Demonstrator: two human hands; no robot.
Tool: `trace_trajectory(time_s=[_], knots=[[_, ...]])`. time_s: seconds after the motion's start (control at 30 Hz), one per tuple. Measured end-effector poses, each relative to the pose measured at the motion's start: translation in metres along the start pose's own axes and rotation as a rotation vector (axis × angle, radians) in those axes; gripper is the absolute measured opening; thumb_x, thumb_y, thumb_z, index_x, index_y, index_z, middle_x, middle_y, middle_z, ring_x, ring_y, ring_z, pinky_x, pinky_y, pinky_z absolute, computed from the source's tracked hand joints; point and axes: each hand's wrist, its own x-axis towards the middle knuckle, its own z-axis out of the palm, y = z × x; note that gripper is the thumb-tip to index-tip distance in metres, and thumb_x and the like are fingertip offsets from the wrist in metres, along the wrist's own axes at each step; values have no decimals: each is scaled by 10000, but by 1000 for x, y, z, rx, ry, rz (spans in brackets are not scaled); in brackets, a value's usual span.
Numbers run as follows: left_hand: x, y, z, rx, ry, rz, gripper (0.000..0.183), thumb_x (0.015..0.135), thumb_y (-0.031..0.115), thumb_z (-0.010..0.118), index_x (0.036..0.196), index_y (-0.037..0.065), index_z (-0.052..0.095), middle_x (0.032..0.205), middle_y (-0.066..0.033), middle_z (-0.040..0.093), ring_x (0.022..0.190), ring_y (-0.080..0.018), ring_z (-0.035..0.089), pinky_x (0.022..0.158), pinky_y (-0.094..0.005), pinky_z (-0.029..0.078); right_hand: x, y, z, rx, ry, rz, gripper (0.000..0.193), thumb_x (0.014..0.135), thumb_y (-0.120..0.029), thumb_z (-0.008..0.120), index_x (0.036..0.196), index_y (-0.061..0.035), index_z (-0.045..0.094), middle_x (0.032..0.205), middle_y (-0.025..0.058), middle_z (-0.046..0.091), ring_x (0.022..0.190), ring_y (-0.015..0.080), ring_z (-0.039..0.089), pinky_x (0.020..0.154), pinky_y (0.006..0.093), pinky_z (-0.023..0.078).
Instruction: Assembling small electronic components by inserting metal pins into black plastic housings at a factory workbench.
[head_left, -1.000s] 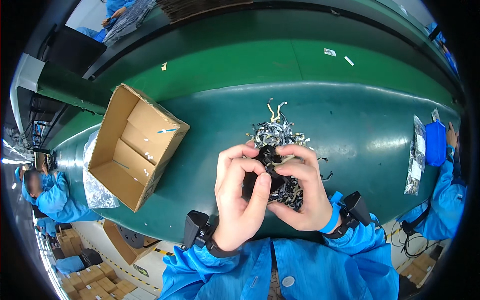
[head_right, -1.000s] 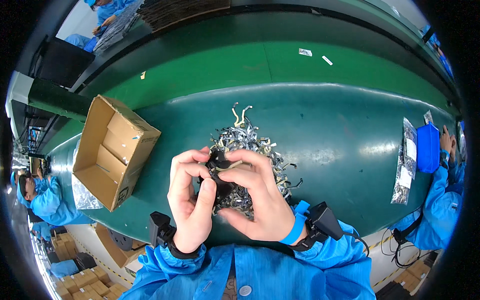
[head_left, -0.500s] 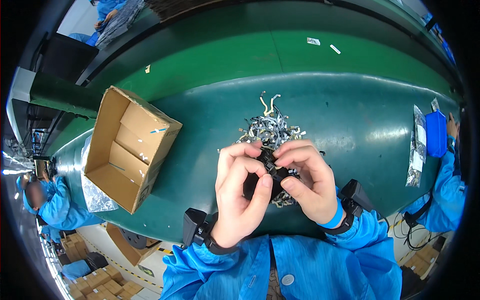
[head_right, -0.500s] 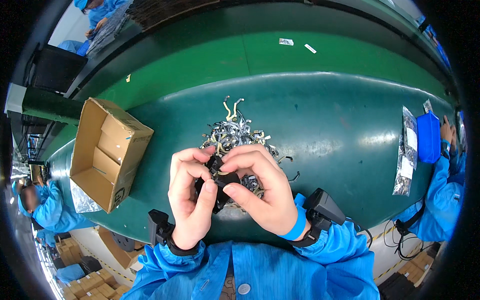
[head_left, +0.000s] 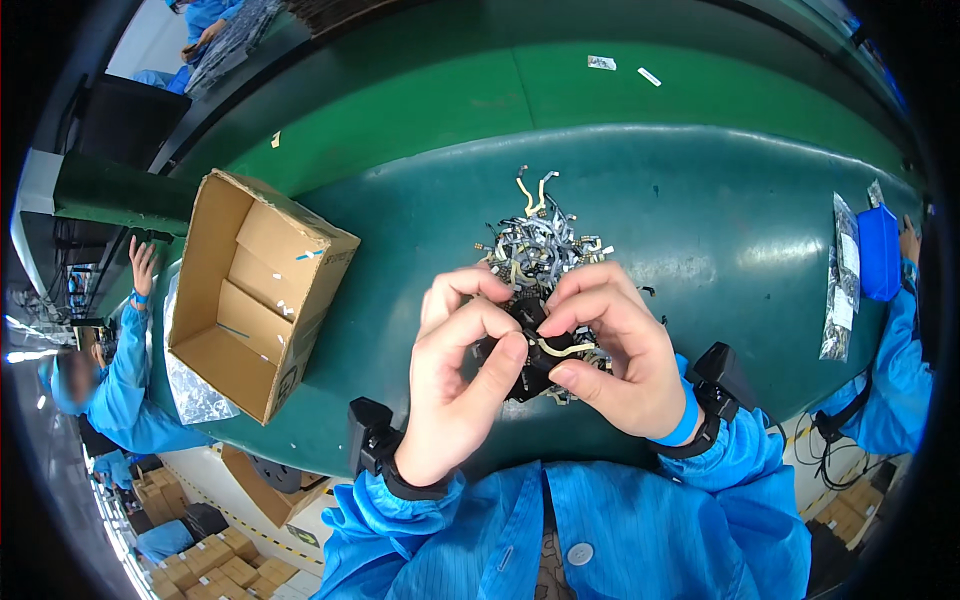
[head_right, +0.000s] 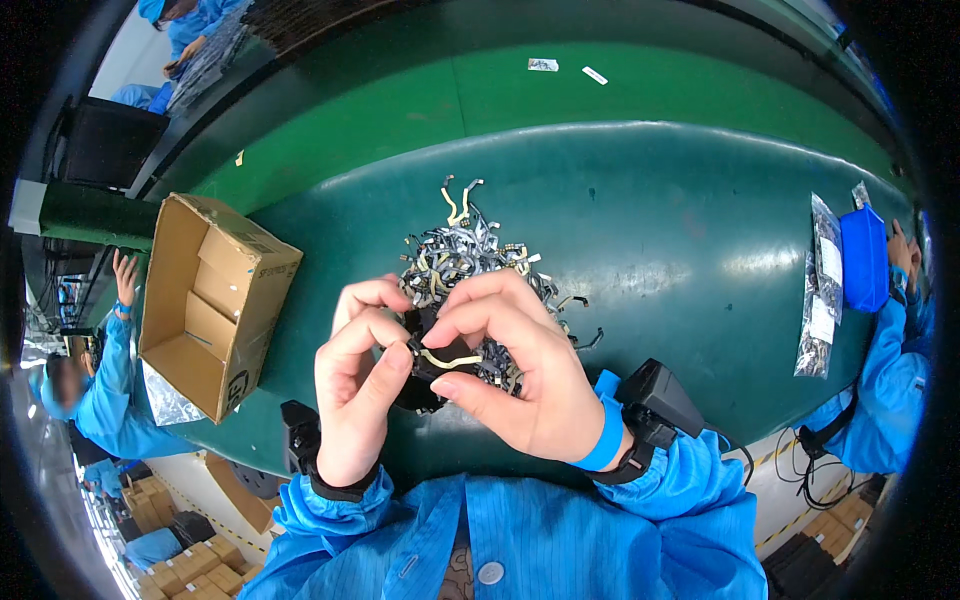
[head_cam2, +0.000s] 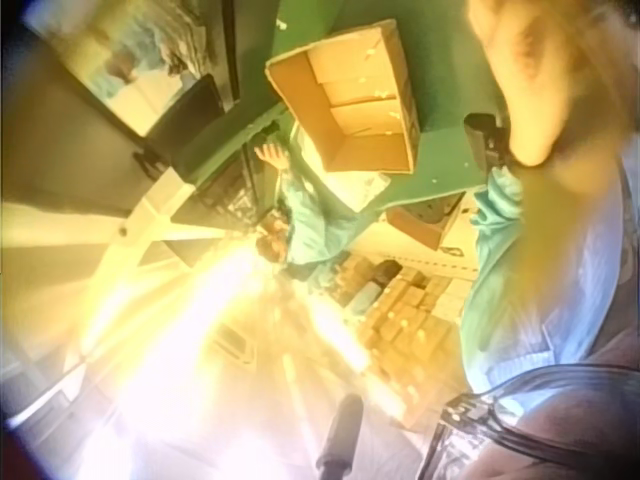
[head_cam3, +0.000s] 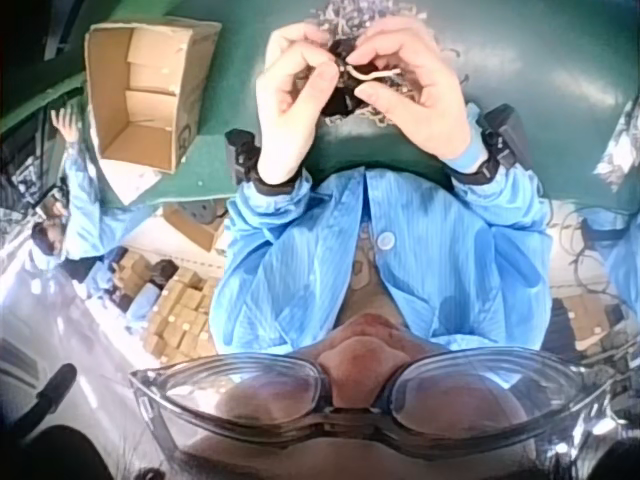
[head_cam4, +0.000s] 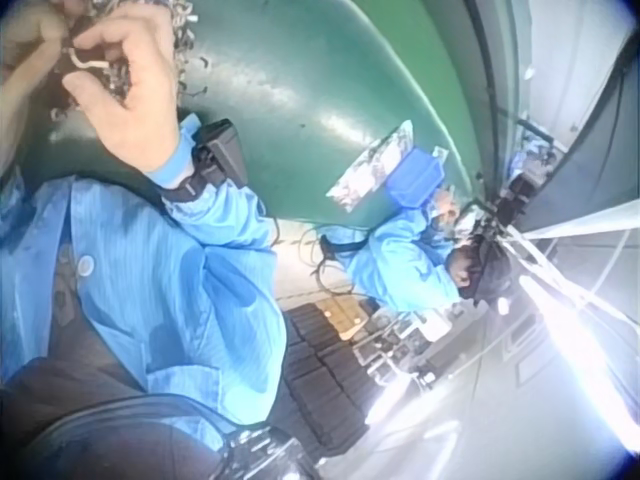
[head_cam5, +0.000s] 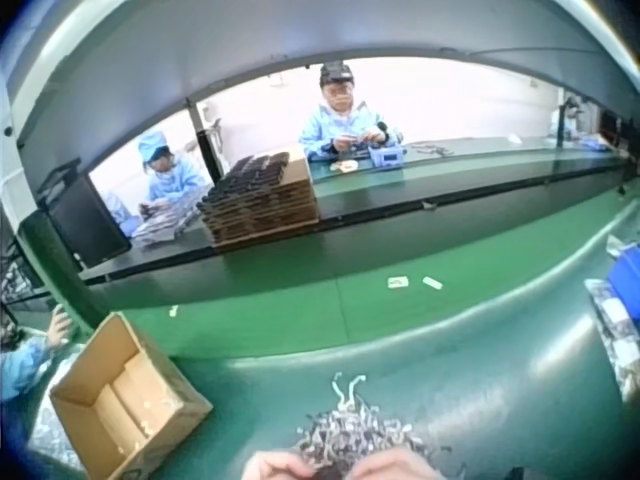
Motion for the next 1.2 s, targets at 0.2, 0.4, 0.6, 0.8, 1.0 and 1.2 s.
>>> trace_trajectory(time_s=[0.2, 0.4, 0.6, 0.8, 1.0, 1.2], knots=[[2, 16, -5, 517, 70, 232, 98, 724, 109, 706, 751, 86, 615, 1033, -93, 512, 1121, -354, 474, 1033, -533, 274, 1, -1, -2, -74, -24, -50, 257, 762, -48, 710, 1004, -51, 624, 1100, 84, 500, 914, 164, 530, 812, 288, 436], [5, 23, -6, 731, 47, 297, 111, 716, 119, 701, 769, 119, 603, 1030, -64, 518, 1120, -339, 507, 1066, -566, 185, 1, 0, -2, -74, -8, -71, 213, 760, -41, 715, 956, -48, 633, 1051, 94, 523, 918, 197, 549, 832, 303, 442], [6, 23, -9, 757, -7, 324, 66, 765, 79, 626, 796, 75, 568, 1010, -92, 522, 1110, -350, 519, 1069, -554, 201, 1, 0, -3, -98, -17, -79, 179, 760, -32, 718, 918, -49, 635, 1007, 99, 542, 924, 214, 562, 839, 315, 448], [0, 12, -5, 132, -15, 56, 88, 754, 26, 625, 807, 69, 569, 1003, -84, 525, 1076, -320, 528, 1041, -521, 234, 1, -1, -3, -121, -71, -140, 181, 766, -47, 717, 924, -50, 630, 1002, 105, 551, 929, 234, 569, 839, 325, 453], [1, 17, -6, 419, 3, 174, 117, 731, 37, 655, 801, 79, 573, 1014, -75, 521, 1092, -319, 520, 1046, -553, 216, 2, -3, -3, -131, -49, -96, 229, 769, -69, 715, 974, -51, 614, 999, 114, 555, 926, 255, 569, 837, 335, 454], [0, 24, -4, 547, 16, 214, 123, 714, 71, 699, 772, 105, 595, 1017, -58, 528, 1122, -317, 519, 1062, -567, 189, -1, -3, 1, -204, -20, -131, 238, 742, -67, 744, 941, -51, 614, 995, 120, 554, 907, 250, 572, 803, 327, 462]])
